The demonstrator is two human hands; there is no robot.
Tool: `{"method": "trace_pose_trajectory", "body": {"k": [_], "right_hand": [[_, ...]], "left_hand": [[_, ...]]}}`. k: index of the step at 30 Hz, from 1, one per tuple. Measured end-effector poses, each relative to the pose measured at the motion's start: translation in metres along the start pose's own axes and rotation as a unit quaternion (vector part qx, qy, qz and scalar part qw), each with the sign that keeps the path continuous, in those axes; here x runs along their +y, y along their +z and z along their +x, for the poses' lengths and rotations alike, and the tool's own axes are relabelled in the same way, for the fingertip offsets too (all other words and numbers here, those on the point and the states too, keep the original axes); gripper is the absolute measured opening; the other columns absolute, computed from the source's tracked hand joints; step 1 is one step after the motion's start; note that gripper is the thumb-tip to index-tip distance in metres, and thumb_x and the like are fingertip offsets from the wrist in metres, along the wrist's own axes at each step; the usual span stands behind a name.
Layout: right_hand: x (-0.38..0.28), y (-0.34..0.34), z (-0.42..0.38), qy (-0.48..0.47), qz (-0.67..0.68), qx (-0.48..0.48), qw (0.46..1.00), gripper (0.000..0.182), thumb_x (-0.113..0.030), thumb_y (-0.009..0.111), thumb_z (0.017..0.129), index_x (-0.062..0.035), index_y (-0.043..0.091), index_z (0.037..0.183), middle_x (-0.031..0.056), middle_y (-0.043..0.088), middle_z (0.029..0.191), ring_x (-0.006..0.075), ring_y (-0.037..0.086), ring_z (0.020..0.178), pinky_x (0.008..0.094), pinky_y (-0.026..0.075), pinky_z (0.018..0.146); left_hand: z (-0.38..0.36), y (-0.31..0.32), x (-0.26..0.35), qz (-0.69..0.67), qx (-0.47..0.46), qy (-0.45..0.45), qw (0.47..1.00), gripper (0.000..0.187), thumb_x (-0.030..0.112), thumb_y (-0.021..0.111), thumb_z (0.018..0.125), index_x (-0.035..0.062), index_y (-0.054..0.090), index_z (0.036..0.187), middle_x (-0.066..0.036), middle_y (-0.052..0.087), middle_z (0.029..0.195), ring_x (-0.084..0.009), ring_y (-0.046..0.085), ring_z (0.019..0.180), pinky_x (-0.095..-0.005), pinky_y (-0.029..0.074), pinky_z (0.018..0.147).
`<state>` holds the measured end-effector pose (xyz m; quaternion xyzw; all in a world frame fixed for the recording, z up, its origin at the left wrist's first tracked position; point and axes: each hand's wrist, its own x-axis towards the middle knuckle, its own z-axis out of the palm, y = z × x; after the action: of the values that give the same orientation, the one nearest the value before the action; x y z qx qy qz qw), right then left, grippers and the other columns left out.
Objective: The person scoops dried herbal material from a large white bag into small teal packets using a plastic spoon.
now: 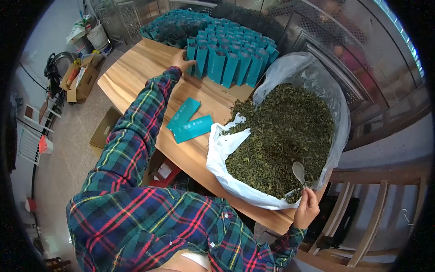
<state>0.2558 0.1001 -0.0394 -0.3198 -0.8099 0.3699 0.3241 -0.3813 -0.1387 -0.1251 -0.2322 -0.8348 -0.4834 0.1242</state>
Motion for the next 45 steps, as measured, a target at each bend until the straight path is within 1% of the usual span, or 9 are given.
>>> {"method": "trace_pose_trajectory", "body": {"k": [6, 8, 10, 18, 21, 28, 39, 41, 45], "right_hand": [[0.001, 0.005, 0.001, -0.008, 0.000, -0.003, 1.000, 0.017, -0.005, 0.052, 0.090, 0.0038, 0.059, 0.103, 0.0069, 0.062, 0.091, 0.0120, 0.060, 0.083, 0.0224, 0.047, 0.076], [0.002, 0.008, 0.004, -0.005, 0.007, -0.009, 1.000, 0.017, -0.005, 0.053, 0.090, 0.0038, 0.059, 0.103, 0.0069, 0.062, 0.091, 0.0120, 0.060, 0.083, 0.0224, 0.048, 0.076], [0.002, 0.012, 0.006, -0.005, 0.024, -0.013, 1.000, 0.017, -0.005, 0.053, 0.090, 0.0039, 0.059, 0.103, 0.0070, 0.062, 0.091, 0.0118, 0.060, 0.083, 0.0224, 0.048, 0.076], [-0.019, 0.024, 0.010, -0.032, 0.012, -0.021, 0.999, 0.015, -0.004, 0.054, 0.089, 0.0043, 0.061, 0.100, 0.0060, 0.063, 0.090, 0.0108, 0.059, 0.082, 0.0219, 0.048, 0.075], [-0.015, 0.018, 0.010, -0.052, 0.004, -0.011, 0.999, 0.015, -0.004, 0.055, 0.089, 0.0039, 0.061, 0.099, 0.0059, 0.063, 0.089, 0.0107, 0.060, 0.081, 0.0218, 0.047, 0.073], [-0.030, 0.012, 0.015, -0.114, -0.033, 0.012, 0.993, 0.013, -0.004, 0.060, 0.083, 0.0015, 0.063, 0.095, 0.0104, 0.065, 0.084, 0.0129, 0.062, 0.074, 0.0239, 0.047, 0.065], [0.005, 0.022, 0.120, -0.051, 0.060, -0.100, 0.992, 0.019, -0.012, 0.056, 0.087, 0.0034, 0.062, 0.094, 0.0093, 0.065, 0.078, 0.0123, 0.062, 0.065, 0.0238, 0.049, 0.059], [0.012, 0.044, 0.144, 0.064, 0.149, -0.170, 0.972, 0.023, -0.017, 0.055, 0.088, 0.0042, 0.061, 0.095, 0.0097, 0.065, 0.078, 0.0140, 0.063, 0.065, 0.0245, 0.051, 0.059], [0.016, 0.086, 0.175, 0.145, 0.186, -0.214, 0.948, 0.026, -0.021, 0.055, 0.088, 0.0039, 0.060, 0.095, 0.0104, 0.064, 0.077, 0.0159, 0.063, 0.065, 0.0260, 0.052, 0.057]], "left_hand": [[-0.063, -0.034, 0.051, -0.044, 0.058, -0.022, 0.997, 0.057, 0.031, 0.074, 0.066, -0.0041, 0.056, 0.107, -0.020, 0.061, 0.101, -0.0311, 0.060, 0.093, -0.0363, 0.048, 0.080], [-0.100, -0.056, 0.084, 0.084, -0.181, -0.045, 0.979, 0.058, 0.040, 0.069, 0.069, -0.0043, 0.056, 0.105, -0.022, 0.061, 0.100, -0.0341, 0.060, 0.092, -0.0381, 0.048, 0.078], [-0.147, -0.068, 0.129, 0.254, -0.260, -0.034, 0.931, 0.060, 0.044, 0.066, 0.069, -0.0036, 0.054, 0.105, -0.024, 0.061, 0.095, -0.0361, 0.061, 0.087, -0.0404, 0.049, 0.075], [-0.200, -0.070, 0.131, 0.334, -0.257, 0.000, 0.907, 0.062, 0.036, 0.069, 0.068, 0.0009, 0.047, 0.115, -0.021, 0.054, 0.104, -0.0357, 0.056, 0.094, -0.0426, 0.046, 0.077], [-0.206, -0.081, 0.166, 0.229, -0.134, 0.150, 0.953, 0.058, 0.020, 0.071, 0.066, 0.0021, 0.048, 0.115, -0.019, 0.049, 0.107, -0.0346, 0.052, 0.101, -0.0388, 0.045, 0.082], [-0.248, -0.055, 0.299, -0.046, -0.148, 0.316, 0.936, 0.054, 0.008, 0.070, 0.065, 0.0049, 0.048, 0.114, -0.016, 0.048, 0.108, -0.0346, 0.050, 0.099, -0.0390, 0.044, 0.084], [-0.279, -0.002, 0.316, -0.118, -0.240, 0.263, 0.927, 0.053, 0.008, 0.070, 0.065, 0.0022, 0.049, 0.113, -0.017, 0.049, 0.108, -0.0341, 0.051, 0.100, -0.0374, 0.043, 0.086], [-0.280, -0.003, 0.314, -0.120, -0.241, 0.255, 0.929, 0.053, 0.008, 0.070, 0.064, 0.0019, 0.049, 0.113, -0.017, 0.049, 0.108, -0.0337, 0.051, 0.101, -0.0372, 0.043, 0.087], [-0.282, -0.002, 0.311, -0.135, -0.256, 0.224, 0.931, 0.054, 0.008, 0.071, 0.064, 0.0013, 0.049, 0.112, -0.015, 0.049, 0.108, -0.0302, 0.051, 0.102, -0.0356, 0.043, 0.088]]}}
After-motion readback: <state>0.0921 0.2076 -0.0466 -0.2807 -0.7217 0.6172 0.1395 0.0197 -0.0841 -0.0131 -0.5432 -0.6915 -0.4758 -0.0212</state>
